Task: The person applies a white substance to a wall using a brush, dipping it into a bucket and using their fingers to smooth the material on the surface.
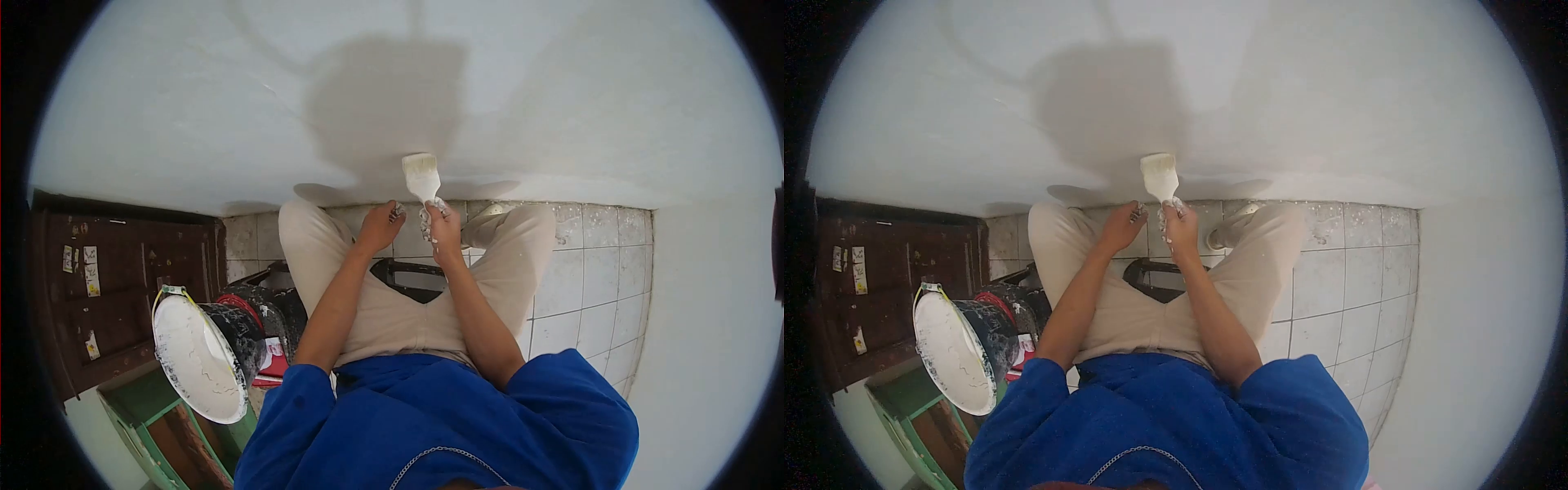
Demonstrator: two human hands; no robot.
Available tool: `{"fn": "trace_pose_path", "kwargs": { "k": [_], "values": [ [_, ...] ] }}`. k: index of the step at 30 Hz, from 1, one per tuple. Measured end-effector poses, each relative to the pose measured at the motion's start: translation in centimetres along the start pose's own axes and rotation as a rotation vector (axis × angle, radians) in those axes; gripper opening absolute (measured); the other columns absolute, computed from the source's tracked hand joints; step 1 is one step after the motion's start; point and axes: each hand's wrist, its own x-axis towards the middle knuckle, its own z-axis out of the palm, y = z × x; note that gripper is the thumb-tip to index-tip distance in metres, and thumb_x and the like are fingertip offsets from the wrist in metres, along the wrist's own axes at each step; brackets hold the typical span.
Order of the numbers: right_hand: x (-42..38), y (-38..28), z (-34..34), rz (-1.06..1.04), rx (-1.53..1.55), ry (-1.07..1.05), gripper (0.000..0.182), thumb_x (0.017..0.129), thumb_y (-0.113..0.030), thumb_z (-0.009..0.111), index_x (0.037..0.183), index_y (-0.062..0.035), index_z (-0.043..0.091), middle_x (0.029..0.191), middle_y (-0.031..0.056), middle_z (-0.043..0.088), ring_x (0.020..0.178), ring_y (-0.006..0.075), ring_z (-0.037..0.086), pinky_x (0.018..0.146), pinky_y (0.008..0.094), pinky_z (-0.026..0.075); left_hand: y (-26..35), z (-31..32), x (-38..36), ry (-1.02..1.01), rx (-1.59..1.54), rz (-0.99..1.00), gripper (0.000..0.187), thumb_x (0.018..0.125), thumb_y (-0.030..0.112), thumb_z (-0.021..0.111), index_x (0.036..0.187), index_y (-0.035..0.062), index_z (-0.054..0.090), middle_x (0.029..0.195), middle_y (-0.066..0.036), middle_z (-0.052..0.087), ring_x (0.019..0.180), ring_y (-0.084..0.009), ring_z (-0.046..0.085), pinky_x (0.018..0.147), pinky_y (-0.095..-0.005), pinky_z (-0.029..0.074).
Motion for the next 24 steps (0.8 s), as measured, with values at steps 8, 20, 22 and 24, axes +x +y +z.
{"fn": "trace_pose_path", "kwargs": {
  "k": [8, 20, 22, 24],
  "values": [
    [4.2, 3.9, -1.5, 0.204, -0.034, 0.079, 0.014, 0.087, -0.017, 0.058, 0.088, -0.0036, 0.062, 0.065, -0.0018, 0.053, 0.048, 0.0074, 0.046, 0.043, 0.0237, 0.034, -0.5, 0.4, 0.4, -0.069, -0.010, -0.005, 0.029, 0.084, 0.024, 0.060, 0.090, -0.0030, 0.056, 0.080, -0.021, 0.063, 0.076, -0.0369, 0.062, 0.069, -0.0424, 0.047],
    [1.1, 1.7, 0.6, -0.317, -0.166, 0.022, 0.013, 0.091, -0.016, 0.058, 0.082, -0.0070, 0.061, 0.061, -0.0026, 0.052, 0.045, 0.0054, 0.044, 0.038, 0.0223, 0.030, -0.8, 0.8, 0.1, -0.095, -0.006, 0.013, 0.029, 0.083, 0.024, 0.061, 0.095, -0.0024, 0.058, 0.086, -0.023, 0.063, 0.082, -0.0387, 0.061, 0.072, -0.0437, 0.047],
    [3.1, 5.2, -0.2, -0.217, -0.251, 0.057, 0.014, 0.090, -0.016, 0.058, 0.081, -0.0068, 0.062, 0.060, -0.0023, 0.052, 0.044, 0.0056, 0.043, 0.038, 0.0225, 0.031, -0.7, 0.6, 0.4, -0.111, 0.006, 0.009, 0.029, 0.083, 0.024, 0.060, 0.095, -0.0023, 0.058, 0.087, -0.023, 0.063, 0.083, -0.0391, 0.061, 0.073, -0.0442, 0.047],
    [2.6, 6.0, -0.1, 0.097, -0.172, 0.141, 0.015, 0.090, -0.017, 0.059, 0.079, -0.0067, 0.062, 0.060, -0.0021, 0.052, 0.043, 0.0058, 0.043, 0.039, 0.0228, 0.031, -0.3, 0.4, 0.3, -0.132, 0.026, -0.026, 0.029, 0.083, 0.024, 0.060, 0.096, -0.0022, 0.057, 0.088, -0.023, 0.063, 0.083, -0.0395, 0.061, 0.073, -0.0447, 0.047]
  ]
}}
